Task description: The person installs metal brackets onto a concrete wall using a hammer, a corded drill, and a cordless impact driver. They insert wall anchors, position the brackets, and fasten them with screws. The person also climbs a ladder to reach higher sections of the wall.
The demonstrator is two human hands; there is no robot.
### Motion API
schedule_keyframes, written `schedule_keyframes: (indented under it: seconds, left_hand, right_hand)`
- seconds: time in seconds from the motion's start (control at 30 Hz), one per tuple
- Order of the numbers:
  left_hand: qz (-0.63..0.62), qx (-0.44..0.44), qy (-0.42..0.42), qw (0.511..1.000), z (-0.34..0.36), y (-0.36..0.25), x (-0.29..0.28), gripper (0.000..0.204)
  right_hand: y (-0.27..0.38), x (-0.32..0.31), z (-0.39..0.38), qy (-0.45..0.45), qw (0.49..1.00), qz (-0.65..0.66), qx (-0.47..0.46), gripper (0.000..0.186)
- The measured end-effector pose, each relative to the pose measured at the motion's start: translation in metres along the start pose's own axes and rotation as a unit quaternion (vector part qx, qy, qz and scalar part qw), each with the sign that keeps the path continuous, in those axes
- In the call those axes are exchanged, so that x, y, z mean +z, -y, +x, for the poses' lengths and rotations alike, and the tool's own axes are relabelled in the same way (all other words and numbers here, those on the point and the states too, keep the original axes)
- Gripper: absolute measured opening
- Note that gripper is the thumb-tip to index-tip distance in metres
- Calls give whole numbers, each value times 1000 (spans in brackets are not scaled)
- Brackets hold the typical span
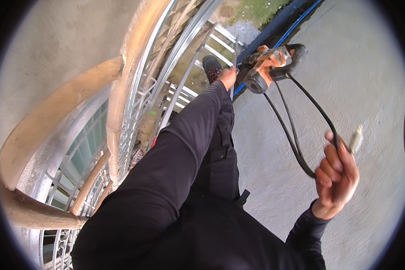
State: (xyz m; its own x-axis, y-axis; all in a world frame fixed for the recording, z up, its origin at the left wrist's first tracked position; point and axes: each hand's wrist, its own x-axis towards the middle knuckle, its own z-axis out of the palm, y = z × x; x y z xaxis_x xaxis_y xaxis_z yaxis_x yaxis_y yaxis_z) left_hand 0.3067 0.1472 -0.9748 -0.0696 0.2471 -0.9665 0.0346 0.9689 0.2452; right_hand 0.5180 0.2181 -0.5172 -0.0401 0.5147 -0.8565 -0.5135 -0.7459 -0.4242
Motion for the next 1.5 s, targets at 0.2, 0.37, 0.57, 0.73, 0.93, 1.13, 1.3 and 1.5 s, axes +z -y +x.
schedule_keyframes:
  seconds: [0.2, 0.37, 0.57, 0.73, 0.93, 1.13, 1.3, 1.5]
  left_hand:
    - [-382, -164, 256, 873, -10, 23, 51, 37]
    - [-499, -217, 342, 766, -23, 22, 51, 33]
    - [-445, -174, 330, 814, -31, 31, 47, 33]
    - [-413, -189, 210, 866, -34, 39, 50, 28]
    - [-358, -244, 152, 888, -34, 45, 43, 37]
    - [-239, -271, 136, 922, -21, 44, 9, 36]
    - [-374, -247, 142, 883, -16, 35, -1, 23]
    - [-422, -145, 91, 890, -12, 1, -25, 17]
  right_hand:
    - [11, -31, -28, -9, 998, -27, -52, 38]
    - [-14, -43, -27, -34, 984, -62, -165, 37]
    - [-18, -41, -12, 51, 991, 100, -67, 40]
    - [-26, -43, -8, -95, 988, -10, -118, 35]
    - [-28, -65, -5, -92, 992, 76, -50, 32]
    - [-17, -79, -12, -65, 995, 62, -32, 32]
    - [-6, -80, -21, -91, 994, 48, -35, 32]
    - [-5, -87, -7, -92, 993, 37, -63, 34]
